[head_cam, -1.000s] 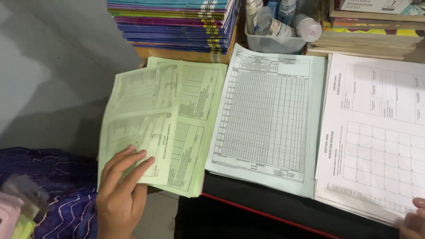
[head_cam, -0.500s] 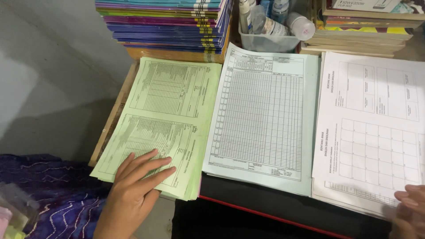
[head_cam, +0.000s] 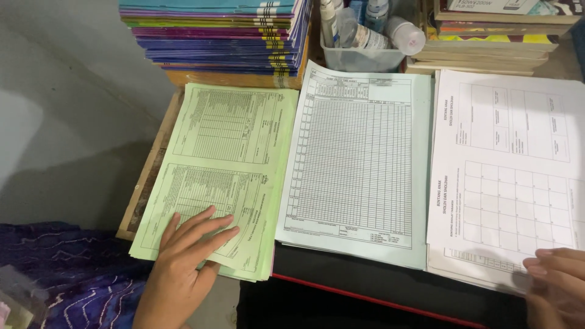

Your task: Sorting and organizing various printed forms and documents on a desk

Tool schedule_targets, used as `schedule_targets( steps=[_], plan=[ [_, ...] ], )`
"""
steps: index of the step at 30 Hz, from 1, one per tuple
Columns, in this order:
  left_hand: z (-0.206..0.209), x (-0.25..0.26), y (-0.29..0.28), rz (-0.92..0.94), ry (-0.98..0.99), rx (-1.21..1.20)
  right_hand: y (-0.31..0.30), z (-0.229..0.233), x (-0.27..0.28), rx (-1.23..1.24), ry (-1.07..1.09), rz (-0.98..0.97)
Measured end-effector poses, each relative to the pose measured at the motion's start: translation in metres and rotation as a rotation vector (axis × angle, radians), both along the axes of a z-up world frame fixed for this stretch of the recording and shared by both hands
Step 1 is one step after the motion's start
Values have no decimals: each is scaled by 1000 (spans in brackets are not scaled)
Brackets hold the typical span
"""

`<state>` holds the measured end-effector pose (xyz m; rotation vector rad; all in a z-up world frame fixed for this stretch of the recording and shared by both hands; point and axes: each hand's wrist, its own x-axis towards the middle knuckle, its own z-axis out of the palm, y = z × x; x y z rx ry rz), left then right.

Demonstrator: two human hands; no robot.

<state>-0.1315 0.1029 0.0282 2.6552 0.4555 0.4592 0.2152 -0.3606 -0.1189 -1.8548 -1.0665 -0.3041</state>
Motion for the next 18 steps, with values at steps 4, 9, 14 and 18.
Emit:
schedule_targets(
  steps=[4,9,14,18],
  plan=[
    [5,5,0,-58,49,-34,37,60,-22,-15,-30,-10],
    [16,7,6,-12,325,-128,59,95,-29,-35,-122,-2],
    [20,27,-25,75,160,89,70,103,-34,59,-167,-22],
    [9,62,-67,-164,-223,146,65,110,-36,31,-184,29]
  ],
)
